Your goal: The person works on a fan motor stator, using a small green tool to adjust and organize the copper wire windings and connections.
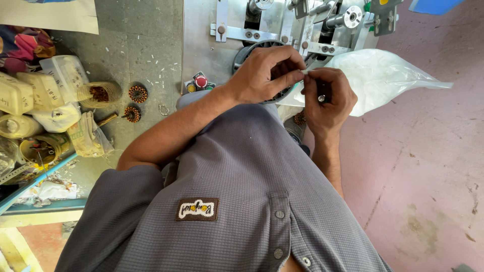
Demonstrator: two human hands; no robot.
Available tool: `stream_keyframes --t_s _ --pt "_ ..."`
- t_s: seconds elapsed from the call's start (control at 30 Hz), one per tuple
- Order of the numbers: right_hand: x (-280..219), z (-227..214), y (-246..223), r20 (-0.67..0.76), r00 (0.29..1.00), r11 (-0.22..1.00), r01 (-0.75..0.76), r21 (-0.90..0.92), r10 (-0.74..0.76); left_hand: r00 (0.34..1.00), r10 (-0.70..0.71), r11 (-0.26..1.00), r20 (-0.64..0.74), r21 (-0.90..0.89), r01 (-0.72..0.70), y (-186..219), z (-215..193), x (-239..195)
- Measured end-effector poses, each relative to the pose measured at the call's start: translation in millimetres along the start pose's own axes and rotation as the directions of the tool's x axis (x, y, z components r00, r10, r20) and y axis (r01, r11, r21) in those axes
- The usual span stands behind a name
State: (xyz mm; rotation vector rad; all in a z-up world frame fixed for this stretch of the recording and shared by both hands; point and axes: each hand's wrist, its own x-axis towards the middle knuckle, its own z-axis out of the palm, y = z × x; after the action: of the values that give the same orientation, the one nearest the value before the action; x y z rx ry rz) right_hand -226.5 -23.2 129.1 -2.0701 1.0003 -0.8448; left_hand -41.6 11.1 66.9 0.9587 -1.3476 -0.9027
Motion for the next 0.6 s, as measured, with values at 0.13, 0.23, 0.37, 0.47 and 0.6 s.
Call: stream_keyframes --t_s 0.13,0.23,0.37,0.47,0.6 --pt "-1 5 1 0.050 0.996 0.997 0.079 -0.016 -0.078 0.998 -0.066 0.997 0.001 0.029 0.066 3 -10 -3" --pt "-4 6 6 0.042 0.994 0.993 0.107 -0.049 -0.105 0.996 -0.092 0.996 0.006 -0.009 0.092 6 -11 -4" --pt "-8 10 9 -0.027 0.996 0.989 -0.084 0.125 0.088 1.000 0.021 0.996 0.006 0.084 -0.022 5 -9 -2" --pt "-7 8 9 -0.013 0.991 0.980 -0.133 0.149 0.137 0.998 0.068 0.988 0.004 0.138 -0.068 7 -7 -2" --pt "-2 2 8 0.011 0.999 0.996 -0.050 0.077 0.050 0.998 0.059 0.980 0.004 0.191 -0.059 10 -3 -1"
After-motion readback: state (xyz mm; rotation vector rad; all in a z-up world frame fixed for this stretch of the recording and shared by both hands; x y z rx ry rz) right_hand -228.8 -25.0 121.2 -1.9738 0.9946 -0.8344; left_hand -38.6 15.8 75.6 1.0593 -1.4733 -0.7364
